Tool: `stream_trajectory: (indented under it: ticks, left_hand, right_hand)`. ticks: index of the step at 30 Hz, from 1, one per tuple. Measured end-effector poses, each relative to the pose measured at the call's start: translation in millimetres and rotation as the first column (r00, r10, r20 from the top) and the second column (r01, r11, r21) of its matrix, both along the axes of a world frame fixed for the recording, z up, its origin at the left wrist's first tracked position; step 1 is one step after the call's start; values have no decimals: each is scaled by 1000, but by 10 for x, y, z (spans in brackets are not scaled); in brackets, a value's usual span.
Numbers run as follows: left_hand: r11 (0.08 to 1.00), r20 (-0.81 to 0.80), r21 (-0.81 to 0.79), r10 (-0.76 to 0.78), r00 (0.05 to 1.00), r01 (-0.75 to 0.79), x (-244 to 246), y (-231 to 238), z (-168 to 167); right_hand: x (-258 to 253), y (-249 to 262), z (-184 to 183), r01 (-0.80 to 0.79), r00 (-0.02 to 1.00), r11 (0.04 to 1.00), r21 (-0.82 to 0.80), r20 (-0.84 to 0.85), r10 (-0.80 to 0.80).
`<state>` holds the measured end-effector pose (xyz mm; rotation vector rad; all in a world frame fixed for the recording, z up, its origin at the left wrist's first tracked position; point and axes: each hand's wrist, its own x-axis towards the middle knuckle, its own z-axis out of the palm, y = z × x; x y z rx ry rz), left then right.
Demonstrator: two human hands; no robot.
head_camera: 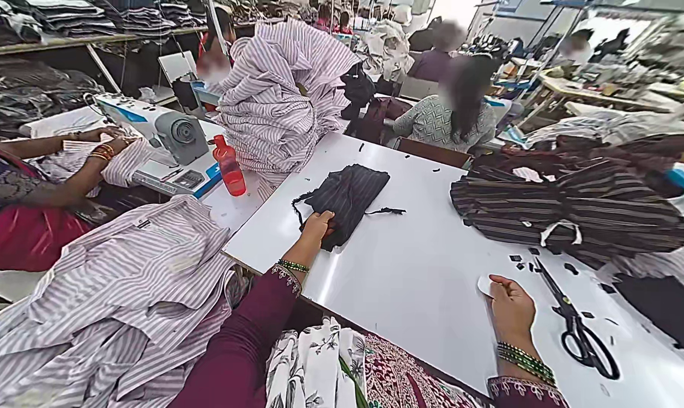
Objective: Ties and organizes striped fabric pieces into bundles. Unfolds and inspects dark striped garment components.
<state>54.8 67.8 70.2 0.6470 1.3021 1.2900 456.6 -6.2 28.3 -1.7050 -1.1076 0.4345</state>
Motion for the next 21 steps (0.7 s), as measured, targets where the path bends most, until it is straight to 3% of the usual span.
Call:
stream_trajectory:
  ticks: [5, 11, 17, 19, 21]
  left_hand:
    - [996, 218, 4, 81, 973, -84, 233, 184, -15]
    - [992, 110, -103, 80, 991, -68, 455, 437, -65]
    - [950, 136, 208, 209, 968, -234, 516, 305, 12]
    - [917, 48, 330, 221, 974, -225, 551, 188, 179]
    - [884, -276, 468, 127, 953, 18, 652, 33, 275]
  right_hand:
    - [63, -35, -73, -63, 996, 997, 34, -53, 64]
    - [170, -16, -133, -146, 985, 986, 79, -86, 153]
    - [249, -19, -135, -207, 961, 974, 98, -167, 221]
    - [269, -7, -126, -214, 950, 971, 104, -207, 232]
    - [273, -10, -84, -200, 941, 975, 100, -259, 219]
